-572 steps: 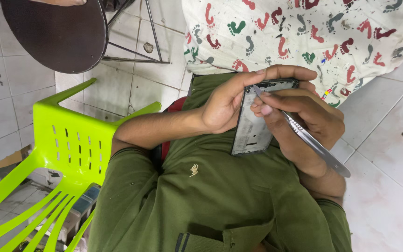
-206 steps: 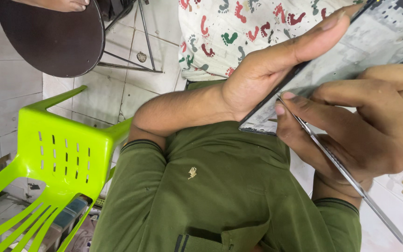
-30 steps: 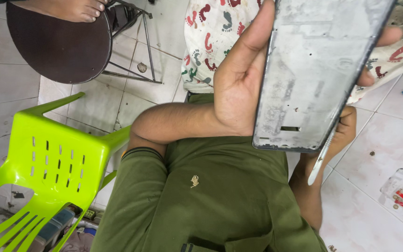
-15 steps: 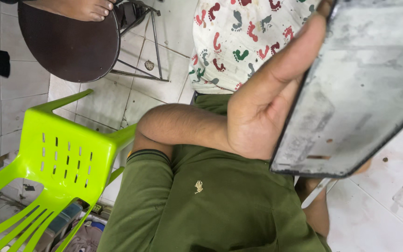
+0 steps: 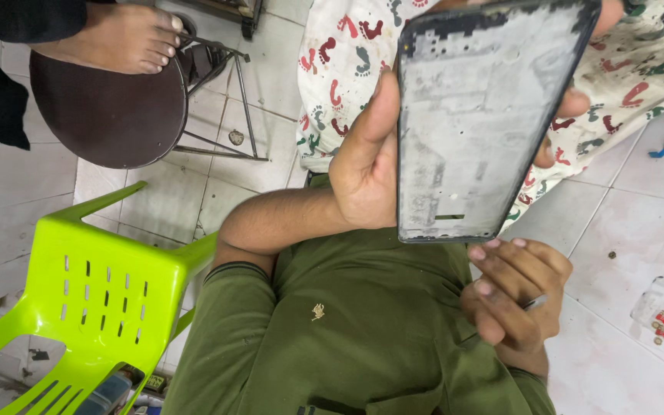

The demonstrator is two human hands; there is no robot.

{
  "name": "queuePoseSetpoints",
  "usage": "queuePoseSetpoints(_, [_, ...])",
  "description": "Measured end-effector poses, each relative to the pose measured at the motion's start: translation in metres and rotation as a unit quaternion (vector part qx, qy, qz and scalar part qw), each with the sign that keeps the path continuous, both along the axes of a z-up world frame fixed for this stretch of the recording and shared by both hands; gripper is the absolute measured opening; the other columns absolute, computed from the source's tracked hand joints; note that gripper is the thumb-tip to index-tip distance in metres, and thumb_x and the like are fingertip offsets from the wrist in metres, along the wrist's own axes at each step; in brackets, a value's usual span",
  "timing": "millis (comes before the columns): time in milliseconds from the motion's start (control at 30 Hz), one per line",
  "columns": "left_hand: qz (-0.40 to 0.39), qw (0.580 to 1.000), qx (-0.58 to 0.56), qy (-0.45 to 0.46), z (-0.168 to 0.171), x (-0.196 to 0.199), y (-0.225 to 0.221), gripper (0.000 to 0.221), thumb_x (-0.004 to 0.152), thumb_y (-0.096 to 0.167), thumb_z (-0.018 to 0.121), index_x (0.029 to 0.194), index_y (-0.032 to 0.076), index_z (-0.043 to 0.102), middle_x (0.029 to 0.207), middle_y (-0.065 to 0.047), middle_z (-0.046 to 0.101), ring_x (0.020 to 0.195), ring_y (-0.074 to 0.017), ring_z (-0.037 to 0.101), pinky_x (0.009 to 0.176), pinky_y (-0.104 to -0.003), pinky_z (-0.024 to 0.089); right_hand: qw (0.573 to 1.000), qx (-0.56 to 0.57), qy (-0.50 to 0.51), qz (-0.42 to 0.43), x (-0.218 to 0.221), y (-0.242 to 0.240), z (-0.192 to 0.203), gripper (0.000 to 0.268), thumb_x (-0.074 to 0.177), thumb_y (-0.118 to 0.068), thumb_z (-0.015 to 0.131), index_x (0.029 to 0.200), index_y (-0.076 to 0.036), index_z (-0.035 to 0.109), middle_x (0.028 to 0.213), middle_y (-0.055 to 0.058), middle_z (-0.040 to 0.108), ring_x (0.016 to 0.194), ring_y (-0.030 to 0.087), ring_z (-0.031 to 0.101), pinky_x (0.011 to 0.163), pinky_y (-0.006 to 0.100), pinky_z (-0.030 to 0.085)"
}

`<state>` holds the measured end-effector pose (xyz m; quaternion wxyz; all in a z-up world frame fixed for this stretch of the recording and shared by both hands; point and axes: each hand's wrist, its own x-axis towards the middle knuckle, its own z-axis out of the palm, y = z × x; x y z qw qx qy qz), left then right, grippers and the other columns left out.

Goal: The person uses a metal prying tool to remove adhesive from the edges of a disassembled smartphone. They then peel protective films from a new battery and a new screen assembly before placing the battery into the phone chassis.

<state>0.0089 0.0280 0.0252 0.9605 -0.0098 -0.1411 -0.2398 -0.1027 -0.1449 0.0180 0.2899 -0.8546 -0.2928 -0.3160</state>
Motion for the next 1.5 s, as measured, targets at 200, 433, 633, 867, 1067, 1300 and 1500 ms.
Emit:
queuePoseSetpoints(200, [-0.007, 0.999, 0.035, -0.041, -0.016, -0.009, 0.004, 0.06, 0.109, 0.054, 0.034, 0.161, 0.029, 0.019, 0.163, -0.024, 0.022, 0.139, -0.0416, 0.041, 0.105, -0.052, 0.047, 0.993, 0.07, -0.092, -0.03, 0.023, -0.009, -0.01, 0.04, 0.115, -0.041, 0.031, 0.102, -0.006, 0.046, 0.076, 0.013, 0.072, 0.083, 0.028, 0.07, 0.079, 0.042, 0.053])
queuePoseSetpoints(433, [0.009, 0.995, 0.057, -0.081, -0.021, -0.023, 0.004, 0.05, 0.11, 0.049, 0.048, 0.148, 0.021, 0.03, 0.158, -0.027, 0.031, 0.136, -0.0371, 0.048, 0.109, -0.049, 0.046, 0.993, 0.072, -0.034, -0.082, 0.018, -0.008, 0.007, 0.035, 0.116, -0.042, 0.047, 0.11, -0.007, 0.049, 0.095, 0.014, 0.074, 0.098, 0.03, 0.072, 0.087, 0.041, 0.056])
queuePoseSetpoints(633, [0.201, 0.864, 0.357, -0.293, -0.019, -0.002, 0.012, 0.056, 0.104, 0.045, 0.064, 0.15, 0.025, 0.039, 0.162, -0.014, 0.032, 0.138, -0.0239, 0.05, 0.117, -0.035, 0.043, 0.981, 0.177, 0.073, -0.045, 0.017, 0.003, -0.001, 0.042, 0.114, -0.044, 0.055, 0.118, -0.002, 0.054, 0.101, 0.02, 0.073, 0.101, 0.028, 0.073, 0.091, 0.037, 0.057])
queuePoseSetpoints(867, [0.419, 0.535, 0.594, -0.43, -0.024, 0.006, 0.009, 0.076, 0.096, 0.035, 0.098, 0.144, 0.012, 0.044, 0.16, -0.014, 0.045, 0.141, -0.0199, 0.048, 0.116, -0.034, 0.038, 0.825, 0.5, 0.263, 0.0, 0.016, -0.001, -0.034, 0.053, 0.107, -0.035, 0.073, 0.132, 0.01, 0.061, 0.115, 0.012, 0.067, 0.104, 0.013, 0.063, 0.099, 0.026, 0.05])
queuePoseSetpoints(1067, [0.423, 0.526, 0.596, -0.435, -0.029, 0.003, 0.005, 0.083, 0.096, 0.03, 0.099, 0.148, 0.012, 0.036, 0.161, -0.013, 0.043, 0.139, -0.0184, 0.049, 0.117, -0.033, 0.036, 0.83, 0.476, 0.291, -0.031, 0.025, -0.007, -0.033, 0.037, 0.108, -0.023, 0.071, 0.124, 0.01, 0.065, 0.111, 0.011, 0.07, 0.102, 0.013, 0.064, 0.099, 0.024, 0.049])
queuePoseSetpoints(1300, [0.412, 0.523, 0.602, -0.442, -0.032, -0.005, 0.006, 0.084, 0.098, 0.025, 0.096, 0.151, 0.015, 0.032, 0.163, -0.01, 0.039, 0.139, -0.0204, 0.046, 0.117, -0.033, 0.034, 0.829, 0.483, 0.277, -0.053, 0.028, -0.004, -0.029, 0.025, 0.109, -0.014, 0.07, 0.111, 0.011, 0.066, 0.104, 0.01, 0.07, 0.096, 0.012, 0.063, 0.093, 0.023, 0.048])
queuePoseSetpoints(1500, [0.404, 0.524, 0.596, -0.455, -0.033, -0.009, 0.009, 0.082, 0.098, 0.019, 0.088, 0.153, 0.017, 0.027, 0.164, -0.009, 0.032, 0.141, -0.021, 0.043, 0.116, -0.032, 0.033, 0.839, 0.472, 0.262, -0.07, 0.029, -0.007, -0.03, 0.024, 0.109, -0.013, 0.07, 0.113, 0.01, 0.067, 0.103, 0.011, 0.07, 0.095, 0.012, 0.063, 0.093, 0.023, 0.049])
